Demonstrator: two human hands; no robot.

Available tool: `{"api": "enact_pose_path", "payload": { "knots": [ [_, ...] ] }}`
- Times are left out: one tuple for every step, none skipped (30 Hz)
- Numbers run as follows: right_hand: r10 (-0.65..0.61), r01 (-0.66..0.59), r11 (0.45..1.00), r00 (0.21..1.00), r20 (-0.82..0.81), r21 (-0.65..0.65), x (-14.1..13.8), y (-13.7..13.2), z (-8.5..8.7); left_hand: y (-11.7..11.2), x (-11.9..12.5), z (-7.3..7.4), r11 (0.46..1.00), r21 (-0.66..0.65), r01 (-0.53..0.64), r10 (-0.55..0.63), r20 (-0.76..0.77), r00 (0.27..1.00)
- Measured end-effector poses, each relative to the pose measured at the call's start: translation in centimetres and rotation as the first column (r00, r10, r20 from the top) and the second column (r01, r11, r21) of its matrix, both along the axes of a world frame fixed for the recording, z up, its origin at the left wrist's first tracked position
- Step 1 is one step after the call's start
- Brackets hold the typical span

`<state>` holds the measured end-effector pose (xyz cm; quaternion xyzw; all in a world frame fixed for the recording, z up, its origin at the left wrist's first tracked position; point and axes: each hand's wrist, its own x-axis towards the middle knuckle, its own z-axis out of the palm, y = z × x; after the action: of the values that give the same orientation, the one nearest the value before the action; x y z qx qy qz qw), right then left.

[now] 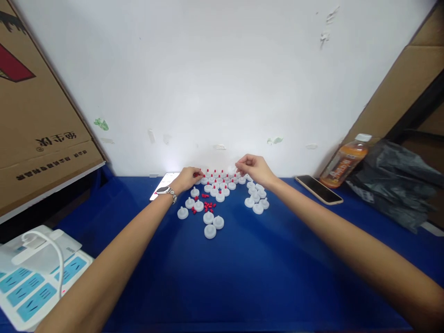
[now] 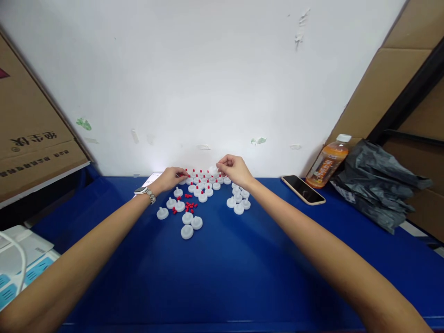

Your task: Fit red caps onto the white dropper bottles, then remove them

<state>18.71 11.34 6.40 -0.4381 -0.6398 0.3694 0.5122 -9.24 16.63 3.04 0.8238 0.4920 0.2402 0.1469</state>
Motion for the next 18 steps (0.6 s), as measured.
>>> {"api": "enact_pose_path", "payload": {
  "knots": [
    [0.002, -0.002, 1.000, 1.000, -0.002, -0.004, -0.1, -0.1, 0.0, 0.0, 0.2, 0.0, 1.000, -0.005, -0.003, 0.003, 0.004, 1.000],
    [0.004, -0.004, 1.000, 1.000, -0.003, -0.006, -0.2, -0.1, 0.0, 0.0, 0.3, 0.0, 1.000, -0.014, -0.006, 0.006, 0.012, 1.000],
    [0.006, -0.006, 1.000, 1.000, -0.001, -0.008, -0.3, -0.2, 0.1, 0.0, 0.4, 0.0, 1.000, -0.025, -0.008, 0.009, 0.025, 1.000],
    [0.007, -0.007, 1.000, 1.000, 0.001, -0.008, -0.4, -0.2, 0.1, 0.0, 0.5, 0.0, 0.999, -0.037, -0.011, 0.012, 0.041, 0.999],
    [0.007, -0.007, 1.000, 1.000, 0.003, -0.008, -0.4, -0.2, 0.1, 0.1, 0.4, -0.1, 0.999, -0.046, -0.013, 0.016, 0.058, 0.998],
    [0.007, -0.007, 1.000, 1.000, 0.005, -0.006, -0.4, -0.2, 0.1, 0.1, 0.2, -0.1, 0.999, -0.050, -0.015, 0.019, 0.071, 0.997],
    [0.007, -0.007, 1.000, 1.000, 0.005, -0.004, -0.4, -0.2, 0.1, 0.1, -0.1, -0.2, 0.999, -0.047, -0.019, 0.023, 0.077, 0.997],
    [0.008, -0.008, 1.000, 1.000, 0.005, -0.001, -0.4, -0.2, 0.1, 0.2, -0.4, -0.3, 0.999, -0.037, -0.023, 0.025, 0.073, 0.997],
    [0.010, -0.010, 1.000, 1.000, 0.005, 0.002, -0.4, -0.2, 0.0, 0.2, -0.8, -0.3, 0.999, -0.023, -0.029, 0.030, 0.058, 0.998],
    [0.011, -0.011, 1.000, 1.000, 0.005, 0.005, -0.5, -0.1, 0.0, 0.3, -1.3, -0.4, 0.999, -0.006, -0.040, 0.040, 0.037, 0.999],
    [0.012, -0.012, 1.000, 1.000, 0.007, 0.007, -0.5, -0.1, -0.1, 0.5, -1.7, -0.5, 0.998, 0.010, -0.055, 0.054, 0.014, 0.998],
    [0.012, -0.012, 1.000, 1.000, 0.010, 0.008, -0.5, -0.1, -0.2, 0.6, -2.0, -0.5, 0.997, 0.022, -0.072, 0.072, -0.005, 0.997],
    [0.012, -0.012, 1.000, 1.000, 0.014, 0.008, -0.6, 0.0, -0.2, 0.7, -2.3, -0.6, 0.995, 0.031, -0.090, 0.090, -0.018, 0.996],
    [0.013, -0.013, 1.000, 1.000, 0.016, 0.008, -0.6, 0.0, -0.3, 0.8, -2.5, -0.6, 0.994, 0.038, -0.105, 0.106, -0.025, 0.994],
    [0.014, -0.015, 1.000, 1.000, 0.018, 0.007, -0.7, 0.1, -0.3, 0.8, -2.7, -0.6, 0.992, 0.043, -0.119, 0.120, -0.026, 0.992],
    [0.018, -0.018, 1.000, 1.000, 0.019, 0.006, -0.7, 0.1, -0.4, 0.7, -2.7, -0.6, 0.991, 0.046, -0.128, 0.129, -0.026, 0.991],
    [0.019, -0.019, 1.000, 1.000, 0.020, 0.007, -0.9, 0.2, -0.4, 0.6, -2.7, -0.6, 0.990, 0.047, -0.134, 0.135, -0.027, 0.990],
    [0.019, -0.019, 1.000, 0.999, 0.026, 0.009, -1.0, 0.4, -0.4, 0.4, -2.6, -0.5, 0.989, 0.049, -0.138, 0.140, -0.029, 0.990]
  ]
}}
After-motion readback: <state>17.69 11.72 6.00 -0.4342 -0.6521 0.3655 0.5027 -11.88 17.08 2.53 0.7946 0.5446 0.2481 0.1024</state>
